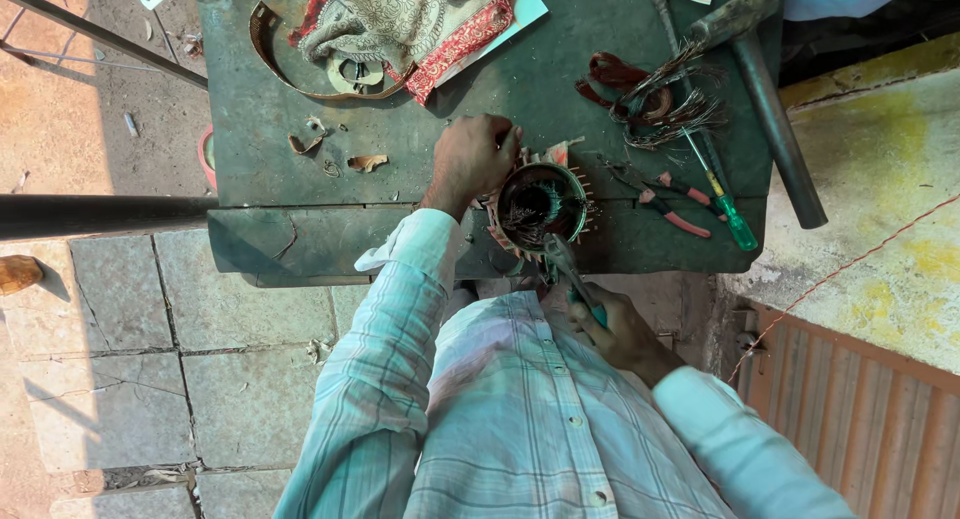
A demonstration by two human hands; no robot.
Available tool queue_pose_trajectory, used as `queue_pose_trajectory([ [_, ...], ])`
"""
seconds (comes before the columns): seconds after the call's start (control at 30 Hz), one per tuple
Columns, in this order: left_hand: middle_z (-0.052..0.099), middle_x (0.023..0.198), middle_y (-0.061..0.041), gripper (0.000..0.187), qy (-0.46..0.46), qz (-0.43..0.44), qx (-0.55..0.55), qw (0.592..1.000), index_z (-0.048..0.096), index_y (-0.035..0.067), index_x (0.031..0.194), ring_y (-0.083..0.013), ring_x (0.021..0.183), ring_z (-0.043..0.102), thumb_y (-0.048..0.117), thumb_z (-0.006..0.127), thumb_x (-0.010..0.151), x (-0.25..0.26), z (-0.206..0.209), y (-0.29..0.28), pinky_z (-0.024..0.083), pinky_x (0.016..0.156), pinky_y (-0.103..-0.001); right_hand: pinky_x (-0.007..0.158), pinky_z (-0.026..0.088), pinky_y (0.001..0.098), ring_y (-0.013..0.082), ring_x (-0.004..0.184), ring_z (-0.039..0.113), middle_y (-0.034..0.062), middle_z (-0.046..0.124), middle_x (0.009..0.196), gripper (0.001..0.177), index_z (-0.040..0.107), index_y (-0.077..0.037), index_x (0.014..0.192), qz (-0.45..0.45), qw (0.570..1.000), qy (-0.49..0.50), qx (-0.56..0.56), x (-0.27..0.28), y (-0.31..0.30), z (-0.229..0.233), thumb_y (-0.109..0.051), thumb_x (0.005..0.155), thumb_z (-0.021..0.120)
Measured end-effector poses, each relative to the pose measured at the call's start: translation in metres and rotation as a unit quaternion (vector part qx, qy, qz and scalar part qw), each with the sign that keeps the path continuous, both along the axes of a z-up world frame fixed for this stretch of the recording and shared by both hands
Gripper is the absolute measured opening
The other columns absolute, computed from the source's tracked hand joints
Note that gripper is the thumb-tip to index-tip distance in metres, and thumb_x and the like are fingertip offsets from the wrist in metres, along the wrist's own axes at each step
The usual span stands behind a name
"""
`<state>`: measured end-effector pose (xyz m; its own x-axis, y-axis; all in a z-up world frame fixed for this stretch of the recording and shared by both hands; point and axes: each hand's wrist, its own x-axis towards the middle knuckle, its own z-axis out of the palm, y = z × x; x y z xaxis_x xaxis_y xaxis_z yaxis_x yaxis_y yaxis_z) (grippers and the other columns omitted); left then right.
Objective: The person uses pliers and a screwdriver to remove copper windings from a cylindrical electrical component on a workbench. They repeatedly pull and cut wires, placing removed pieces on the table. The person rotates the component and adjusts their grip throughout the process.
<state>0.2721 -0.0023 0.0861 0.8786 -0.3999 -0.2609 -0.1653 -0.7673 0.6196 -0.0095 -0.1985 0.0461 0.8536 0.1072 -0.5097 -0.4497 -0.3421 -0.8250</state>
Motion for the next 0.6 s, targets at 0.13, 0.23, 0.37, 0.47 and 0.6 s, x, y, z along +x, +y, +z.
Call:
queue_pose_trajectory([
  [0.13, 0.076, 0.087, -0.016, 0.030, 0.014, 0.020, -0.015, 1.000, 0.078, 0.015, 0.098, -0.0386, 0.085, 0.072, 0.039, 0.061, 0.095, 0.000, 0.004, 0.000, 0.057, 0.078, -0.052, 0.073, 0.057, 0.0350, 0.0170, 0.077, 0.070, 0.0074, 0.072, 0.084, 0.047, 0.066, -0.001, 0.110, -0.042, 0.994, -0.093, 0.048, 0.012, 0.013, -0.027, -0.046, 0.105, 0.051],
  [0.23, 0.075, 0.087, -0.017, 0.031, 0.008, 0.023, -0.010, 1.000, 0.078, 0.014, 0.098, -0.0392, 0.085, 0.072, 0.039, 0.060, 0.096, 0.001, 0.007, -0.001, 0.056, 0.078, -0.052, 0.076, 0.056, 0.0345, 0.0209, 0.079, 0.071, 0.0094, 0.072, 0.084, 0.045, 0.066, -0.001, 0.112, -0.041, 0.994, -0.085, 0.050, 0.012, 0.014, -0.019, -0.044, 0.103, 0.055],
  [0.37, 0.075, 0.087, -0.017, 0.033, 0.022, 0.029, -0.006, 0.999, 0.077, 0.012, 0.096, -0.0392, 0.085, 0.072, 0.039, 0.059, 0.097, -0.001, 0.005, -0.003, 0.056, 0.078, -0.052, 0.069, 0.054, 0.0398, 0.0315, 0.075, 0.069, 0.0194, 0.069, 0.085, 0.038, 0.075, -0.002, 0.109, 0.050, 0.972, -0.144, -0.181, 0.020, -0.012, 0.017, -0.037, 0.096, 0.065],
  [0.47, 0.075, 0.086, -0.017, 0.034, 0.029, 0.040, -0.008, 0.999, 0.077, 0.011, 0.095, -0.0374, 0.084, 0.073, 0.039, 0.059, 0.098, -0.004, 0.007, -0.004, 0.056, 0.078, -0.051, 0.070, 0.057, 0.0407, 0.0315, 0.079, 0.074, 0.0199, 0.076, 0.091, 0.039, 0.074, -0.002, 0.113, 0.074, 0.974, -0.129, -0.171, 0.027, -0.021, 0.045, -0.036, 0.095, 0.067],
  [0.6, 0.075, 0.087, -0.017, 0.039, 0.004, 0.042, -0.002, 0.999, 0.076, 0.009, 0.098, -0.0362, 0.083, 0.073, 0.040, 0.054, 0.103, -0.010, 0.006, -0.005, 0.056, 0.078, -0.051, 0.073, 0.060, 0.0385, 0.0252, 0.078, 0.078, 0.0175, 0.077, 0.087, 0.041, 0.067, -0.006, 0.127, 0.118, 0.980, 0.011, -0.159, 0.027, -0.026, 0.045, -0.033, 0.097, 0.064],
])
